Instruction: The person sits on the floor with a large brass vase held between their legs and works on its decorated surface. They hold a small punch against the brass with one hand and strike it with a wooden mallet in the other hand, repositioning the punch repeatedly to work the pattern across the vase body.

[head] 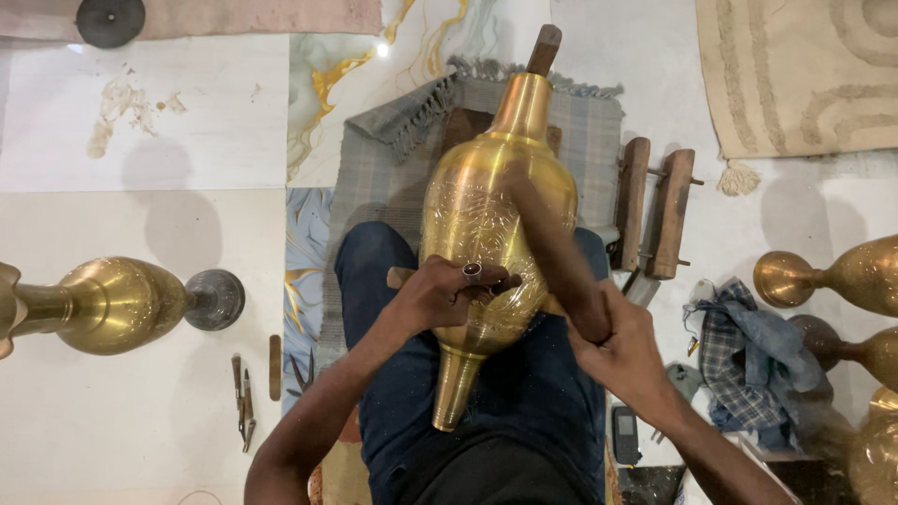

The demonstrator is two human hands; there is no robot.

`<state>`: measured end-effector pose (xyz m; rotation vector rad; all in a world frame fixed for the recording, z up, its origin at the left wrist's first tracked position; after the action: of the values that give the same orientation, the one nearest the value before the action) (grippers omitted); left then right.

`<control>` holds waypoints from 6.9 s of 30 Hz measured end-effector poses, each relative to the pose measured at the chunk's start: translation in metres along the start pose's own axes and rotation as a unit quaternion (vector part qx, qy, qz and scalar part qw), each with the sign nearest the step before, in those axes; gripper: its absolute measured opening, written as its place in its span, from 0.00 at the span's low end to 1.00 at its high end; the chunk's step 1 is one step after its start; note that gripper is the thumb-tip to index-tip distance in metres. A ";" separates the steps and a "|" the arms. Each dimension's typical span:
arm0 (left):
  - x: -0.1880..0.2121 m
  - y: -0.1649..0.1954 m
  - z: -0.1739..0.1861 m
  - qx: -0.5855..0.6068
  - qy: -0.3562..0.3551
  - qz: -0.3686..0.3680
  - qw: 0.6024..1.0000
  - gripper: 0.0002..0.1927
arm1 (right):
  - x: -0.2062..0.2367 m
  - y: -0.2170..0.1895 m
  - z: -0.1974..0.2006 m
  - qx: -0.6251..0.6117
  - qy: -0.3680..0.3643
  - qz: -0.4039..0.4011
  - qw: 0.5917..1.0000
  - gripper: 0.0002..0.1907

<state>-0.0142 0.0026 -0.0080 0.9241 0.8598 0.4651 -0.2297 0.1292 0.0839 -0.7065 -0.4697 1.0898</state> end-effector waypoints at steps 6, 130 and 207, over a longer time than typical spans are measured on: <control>-0.007 0.008 -0.001 -0.008 -0.034 -0.008 0.999 0.21 | -0.003 -0.003 -0.003 0.012 -0.012 0.005 1.000 0.15; -0.018 -0.002 -0.010 -0.007 -0.072 -0.041 0.997 0.28 | 0.004 -0.007 0.019 0.091 0.004 0.005 0.996 0.17; 0.042 0.020 -0.042 0.038 0.466 0.166 0.868 0.10 | -0.071 -0.084 0.013 0.184 -0.199 0.058 0.961 0.25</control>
<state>-0.0233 0.0627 -0.0228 0.9109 1.6058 1.2443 -0.2136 0.0441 0.1526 -0.1843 -0.5513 1.3923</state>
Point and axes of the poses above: each hand's wrist, its own x-axis away from the middle knuckle, its own z-axis out of the back of the hand, y = z × x, the point moved 5 cm from there along -x, towards the middle knuckle, and after that the axes turned 11 degrees about y, right-handed, at the moved point
